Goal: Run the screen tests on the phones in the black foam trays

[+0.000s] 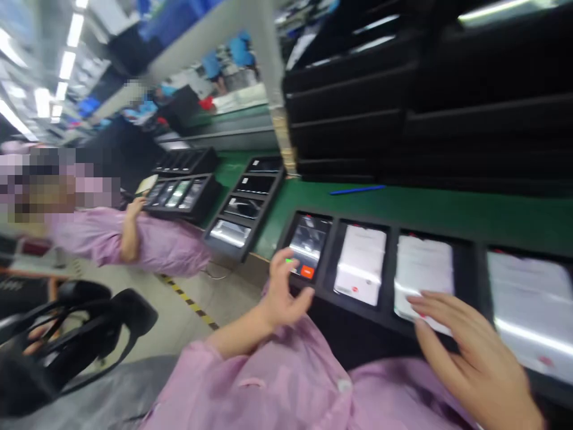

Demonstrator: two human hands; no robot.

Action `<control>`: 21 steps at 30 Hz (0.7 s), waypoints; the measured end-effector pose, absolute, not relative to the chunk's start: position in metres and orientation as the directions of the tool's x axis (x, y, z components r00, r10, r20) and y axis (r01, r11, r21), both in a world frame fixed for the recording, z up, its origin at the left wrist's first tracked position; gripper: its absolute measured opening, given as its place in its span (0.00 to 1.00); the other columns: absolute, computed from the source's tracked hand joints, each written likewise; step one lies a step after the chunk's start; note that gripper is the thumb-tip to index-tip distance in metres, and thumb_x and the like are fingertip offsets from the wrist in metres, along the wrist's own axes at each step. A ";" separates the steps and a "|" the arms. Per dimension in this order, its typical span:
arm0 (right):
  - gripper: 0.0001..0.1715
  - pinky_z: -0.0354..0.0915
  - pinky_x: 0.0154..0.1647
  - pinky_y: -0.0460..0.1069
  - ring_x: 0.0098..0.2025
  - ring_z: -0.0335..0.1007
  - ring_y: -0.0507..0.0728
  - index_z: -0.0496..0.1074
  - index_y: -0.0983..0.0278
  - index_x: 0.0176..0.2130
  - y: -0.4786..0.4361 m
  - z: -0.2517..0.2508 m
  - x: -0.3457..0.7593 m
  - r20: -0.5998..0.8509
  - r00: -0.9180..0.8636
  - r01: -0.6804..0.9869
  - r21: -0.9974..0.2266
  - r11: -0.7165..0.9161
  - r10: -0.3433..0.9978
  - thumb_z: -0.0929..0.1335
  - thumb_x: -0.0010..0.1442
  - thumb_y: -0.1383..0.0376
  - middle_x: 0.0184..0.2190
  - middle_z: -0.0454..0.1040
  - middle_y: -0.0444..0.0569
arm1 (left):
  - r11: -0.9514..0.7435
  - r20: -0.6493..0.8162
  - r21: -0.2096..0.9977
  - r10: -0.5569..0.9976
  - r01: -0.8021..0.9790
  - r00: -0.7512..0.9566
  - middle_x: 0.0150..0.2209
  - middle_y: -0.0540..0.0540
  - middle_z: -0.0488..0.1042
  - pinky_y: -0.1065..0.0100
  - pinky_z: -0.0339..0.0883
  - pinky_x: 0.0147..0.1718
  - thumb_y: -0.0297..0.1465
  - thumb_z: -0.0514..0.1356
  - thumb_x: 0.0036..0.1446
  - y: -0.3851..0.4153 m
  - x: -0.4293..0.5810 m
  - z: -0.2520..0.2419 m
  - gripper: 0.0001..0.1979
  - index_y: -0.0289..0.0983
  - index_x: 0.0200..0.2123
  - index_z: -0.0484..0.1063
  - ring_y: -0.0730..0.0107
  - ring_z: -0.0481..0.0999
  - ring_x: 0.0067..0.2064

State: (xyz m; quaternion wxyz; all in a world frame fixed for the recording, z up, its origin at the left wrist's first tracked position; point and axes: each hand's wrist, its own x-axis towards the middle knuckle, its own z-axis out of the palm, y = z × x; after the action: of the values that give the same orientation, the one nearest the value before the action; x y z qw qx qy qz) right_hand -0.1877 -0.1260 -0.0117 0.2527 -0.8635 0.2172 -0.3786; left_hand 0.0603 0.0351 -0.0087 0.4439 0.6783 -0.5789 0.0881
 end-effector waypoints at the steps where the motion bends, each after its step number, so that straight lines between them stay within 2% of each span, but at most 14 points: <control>1: 0.12 0.71 0.51 0.62 0.49 0.74 0.65 0.72 0.57 0.50 -0.123 -0.011 -0.193 0.542 0.635 -0.186 -0.585 -0.790 -0.551 0.64 0.74 0.55 0.46 0.76 0.52 | 0.032 0.617 0.511 -0.710 -0.859 0.341 0.64 0.33 0.61 0.43 0.63 0.65 0.37 0.60 0.63 0.039 0.073 -0.004 0.31 0.40 0.67 0.56 0.51 0.62 0.68; 4: 0.10 0.69 0.54 0.63 0.52 0.73 0.67 0.71 0.60 0.52 -0.120 -0.006 -0.190 0.550 0.675 -0.138 -0.562 -0.816 -0.492 0.64 0.73 0.62 0.47 0.76 0.53 | -0.046 0.537 0.413 -0.794 -0.910 0.284 0.65 0.35 0.59 0.37 0.53 0.68 0.36 0.61 0.63 0.049 0.107 0.006 0.28 0.42 0.64 0.59 0.48 0.59 0.69; 8: 0.10 0.67 0.56 0.62 0.55 0.71 0.66 0.70 0.63 0.52 -0.112 0.000 -0.176 0.539 0.706 -0.098 -0.568 -0.817 -0.459 0.65 0.73 0.63 0.50 0.75 0.54 | -0.130 0.350 0.384 -0.896 -0.914 0.274 0.63 0.35 0.64 0.46 0.60 0.66 0.37 0.59 0.65 0.060 0.121 -0.002 0.24 0.40 0.62 0.63 0.53 0.64 0.66; 10: 0.11 0.68 0.57 0.62 0.55 0.70 0.67 0.69 0.63 0.53 -0.108 0.001 -0.172 0.543 0.713 -0.077 -0.569 -0.819 -0.444 0.65 0.73 0.64 0.51 0.74 0.55 | -0.153 0.345 0.376 -0.892 -0.914 0.291 0.63 0.36 0.65 0.46 0.60 0.65 0.37 0.58 0.66 0.061 0.117 -0.006 0.21 0.40 0.61 0.66 0.52 0.63 0.67; 13: 0.14 0.68 0.58 0.64 0.57 0.68 0.67 0.67 0.64 0.57 -0.105 0.001 -0.165 0.523 0.734 -0.082 -0.564 -0.822 -0.432 0.64 0.73 0.64 0.52 0.73 0.56 | -0.213 0.347 0.306 -0.883 -0.928 0.317 0.66 0.37 0.63 0.38 0.52 0.68 0.40 0.59 0.67 0.052 0.107 -0.001 0.19 0.43 0.58 0.71 0.45 0.55 0.71; 17: 0.18 0.61 0.65 0.71 0.60 0.66 0.68 0.64 0.64 0.61 -0.105 -0.004 -0.153 0.480 0.762 -0.103 -0.574 -0.812 -0.436 0.63 0.74 0.64 0.54 0.72 0.57 | -0.205 0.203 0.232 -0.946 -0.951 0.253 0.71 0.40 0.56 0.38 0.45 0.70 0.50 0.62 0.63 0.017 0.107 0.019 0.28 0.47 0.63 0.69 0.41 0.49 0.74; 19: 0.19 0.60 0.66 0.72 0.60 0.66 0.68 0.64 0.64 0.62 -0.104 -0.007 -0.148 0.474 0.773 -0.093 -0.571 -0.815 -0.421 0.63 0.74 0.64 0.55 0.72 0.57 | -0.271 0.102 0.247 -0.947 -0.930 0.303 0.74 0.38 0.52 0.40 0.47 0.70 0.54 0.61 0.61 -0.008 0.117 0.024 0.35 0.46 0.66 0.65 0.40 0.46 0.75; 21: 0.19 0.60 0.65 0.72 0.61 0.65 0.69 0.64 0.65 0.62 -0.103 -0.009 -0.145 0.476 0.778 -0.090 -0.560 -0.824 -0.409 0.63 0.74 0.64 0.55 0.72 0.57 | -0.373 0.002 0.276 -0.921 -0.886 0.389 0.74 0.35 0.51 0.42 0.51 0.69 0.56 0.58 0.63 -0.031 0.130 0.024 0.37 0.43 0.68 0.62 0.41 0.50 0.74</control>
State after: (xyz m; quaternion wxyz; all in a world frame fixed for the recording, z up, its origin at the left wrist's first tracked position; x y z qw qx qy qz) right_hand -0.1448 -0.1033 -0.0095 0.2631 -0.9056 0.1376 -0.3030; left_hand 0.1303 -0.0311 0.0238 0.1167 0.8251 -0.5475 -0.0759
